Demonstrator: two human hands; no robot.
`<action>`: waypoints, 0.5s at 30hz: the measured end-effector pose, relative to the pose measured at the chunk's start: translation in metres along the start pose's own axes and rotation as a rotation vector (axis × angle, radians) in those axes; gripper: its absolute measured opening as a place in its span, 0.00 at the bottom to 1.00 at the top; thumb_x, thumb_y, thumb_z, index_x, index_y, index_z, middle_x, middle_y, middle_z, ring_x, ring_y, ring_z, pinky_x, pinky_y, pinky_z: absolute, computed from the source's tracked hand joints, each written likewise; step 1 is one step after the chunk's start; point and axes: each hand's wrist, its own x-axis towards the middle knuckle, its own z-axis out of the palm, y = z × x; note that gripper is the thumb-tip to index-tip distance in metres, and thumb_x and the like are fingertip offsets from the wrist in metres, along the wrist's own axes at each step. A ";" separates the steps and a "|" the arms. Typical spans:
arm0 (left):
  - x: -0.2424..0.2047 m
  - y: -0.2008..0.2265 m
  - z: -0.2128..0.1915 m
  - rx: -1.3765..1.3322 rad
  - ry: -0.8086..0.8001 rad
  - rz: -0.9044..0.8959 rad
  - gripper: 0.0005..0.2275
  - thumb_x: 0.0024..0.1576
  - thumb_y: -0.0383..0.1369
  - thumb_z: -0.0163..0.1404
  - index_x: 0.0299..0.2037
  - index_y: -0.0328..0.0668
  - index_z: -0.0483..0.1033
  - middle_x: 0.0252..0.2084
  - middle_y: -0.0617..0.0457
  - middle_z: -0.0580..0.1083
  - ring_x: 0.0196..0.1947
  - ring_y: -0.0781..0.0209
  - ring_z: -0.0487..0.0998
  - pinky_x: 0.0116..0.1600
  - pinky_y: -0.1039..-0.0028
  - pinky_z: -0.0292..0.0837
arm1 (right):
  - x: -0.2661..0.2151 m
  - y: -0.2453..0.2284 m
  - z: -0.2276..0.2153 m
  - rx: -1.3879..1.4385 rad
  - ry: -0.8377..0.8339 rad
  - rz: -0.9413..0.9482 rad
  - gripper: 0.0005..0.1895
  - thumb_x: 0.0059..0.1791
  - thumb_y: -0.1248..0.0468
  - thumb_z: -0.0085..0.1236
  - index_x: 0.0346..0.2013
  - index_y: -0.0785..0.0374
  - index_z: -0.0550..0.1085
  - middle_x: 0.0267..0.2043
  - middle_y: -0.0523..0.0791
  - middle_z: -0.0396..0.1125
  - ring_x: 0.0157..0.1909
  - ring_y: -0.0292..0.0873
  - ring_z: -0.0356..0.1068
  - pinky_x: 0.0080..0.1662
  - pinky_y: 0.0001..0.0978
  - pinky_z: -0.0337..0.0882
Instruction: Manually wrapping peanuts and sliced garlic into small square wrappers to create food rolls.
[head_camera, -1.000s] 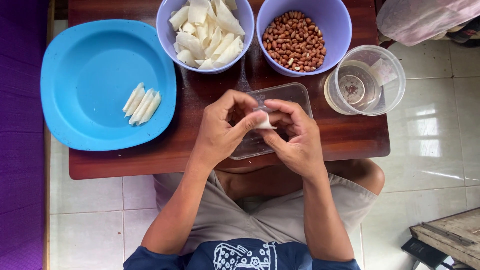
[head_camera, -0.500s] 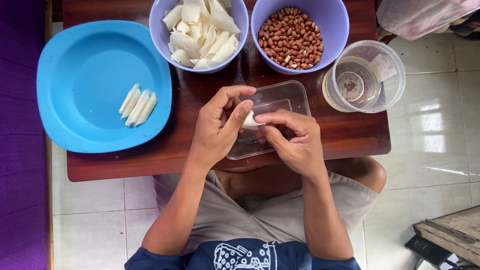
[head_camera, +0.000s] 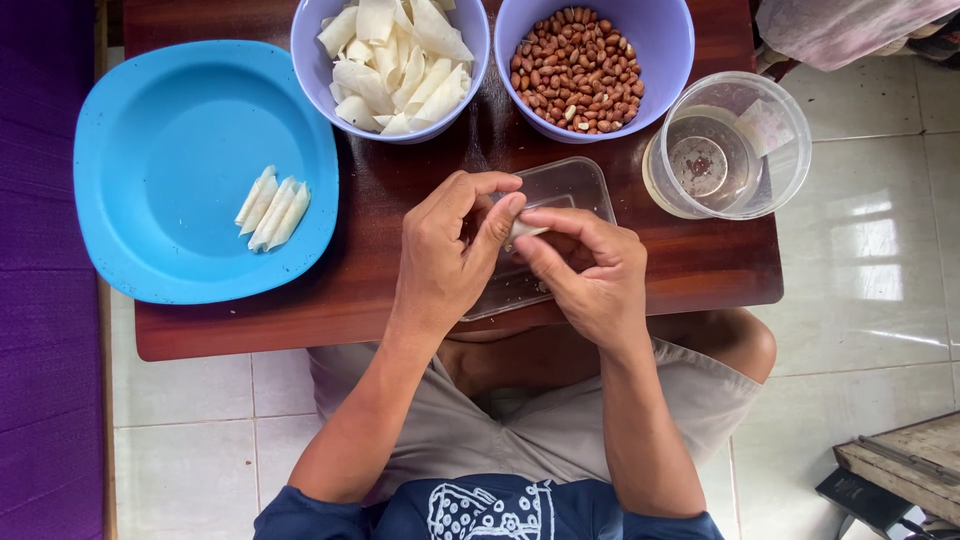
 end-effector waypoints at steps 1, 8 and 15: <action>-0.001 0.000 -0.002 0.001 0.000 0.001 0.06 0.64 0.36 0.55 0.46 0.46 0.80 0.22 0.52 0.71 0.22 0.61 0.73 0.31 0.72 0.72 | 0.000 0.000 0.002 0.001 0.000 -0.001 0.12 0.48 0.77 0.64 0.46 0.77 0.77 0.41 0.56 0.73 0.41 0.45 0.78 0.41 0.37 0.81; -0.008 -0.005 -0.010 -0.094 -0.125 0.014 0.07 0.61 0.32 0.58 0.48 0.47 0.82 0.33 0.52 0.73 0.28 0.65 0.74 0.31 0.76 0.72 | 0.000 -0.001 0.003 0.028 0.042 -0.014 0.18 0.53 0.77 0.57 0.57 0.75 0.68 0.43 0.57 0.74 0.49 0.46 0.77 0.53 0.41 0.79; -0.008 -0.005 -0.013 -0.127 -0.115 -0.023 0.04 0.60 0.30 0.58 0.43 0.45 0.84 0.33 0.52 0.74 0.29 0.65 0.74 0.32 0.77 0.72 | 0.003 -0.004 0.009 0.020 0.042 -0.003 0.18 0.50 0.76 0.63 0.54 0.75 0.71 0.44 0.58 0.74 0.45 0.46 0.78 0.48 0.40 0.80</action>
